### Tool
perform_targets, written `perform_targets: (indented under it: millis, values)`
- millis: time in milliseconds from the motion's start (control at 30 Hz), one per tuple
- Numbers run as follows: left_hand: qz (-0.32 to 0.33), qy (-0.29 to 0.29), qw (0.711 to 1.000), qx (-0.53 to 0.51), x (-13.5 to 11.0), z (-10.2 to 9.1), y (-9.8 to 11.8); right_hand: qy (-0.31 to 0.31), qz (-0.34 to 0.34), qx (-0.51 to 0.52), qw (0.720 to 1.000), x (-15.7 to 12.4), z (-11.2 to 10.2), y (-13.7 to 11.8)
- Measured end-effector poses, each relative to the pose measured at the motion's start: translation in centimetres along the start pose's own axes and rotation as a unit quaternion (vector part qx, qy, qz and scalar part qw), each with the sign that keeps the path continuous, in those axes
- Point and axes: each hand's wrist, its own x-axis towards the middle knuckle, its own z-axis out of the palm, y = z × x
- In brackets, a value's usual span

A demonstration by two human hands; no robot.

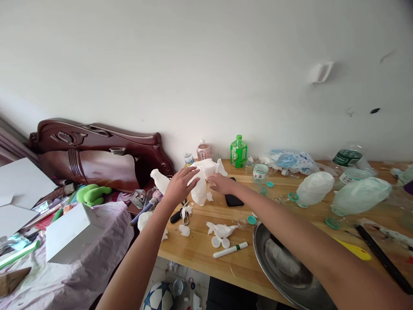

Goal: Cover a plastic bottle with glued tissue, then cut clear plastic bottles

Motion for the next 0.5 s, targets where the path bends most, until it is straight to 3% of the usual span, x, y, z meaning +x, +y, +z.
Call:
perform_targets:
  millis: [100,133,200,267,367,500]
  values:
    - [-0.069,0.092,0.993,-0.032,-1.4,-1.2,2.2,0.066,0.102,-0.027,0.992,1.1,-1.8,1.6]
    - [-0.123,0.148,0.979,-0.073,-2.3,-1.4,3.4,0.084,0.140,-0.038,0.986,1.7,-2.3,2.4]
    - [-0.231,0.247,0.923,-0.182,-4.8,-1.3,6.2,0.098,0.199,-0.054,0.974,2.8,-3.1,3.9]
    - [-0.289,0.260,0.867,-0.312,-8.1,-0.3,9.1,0.088,0.229,-0.063,0.967,3.8,-3.4,5.1]
    - [-0.356,0.226,0.793,-0.441,-13.6,2.1,11.9,0.052,0.225,-0.072,0.970,4.7,-3.2,6.5]
    - [-0.448,0.258,0.737,-0.435,-20.1,3.9,12.9,0.004,0.180,-0.082,0.980,5.4,-3.2,7.5]
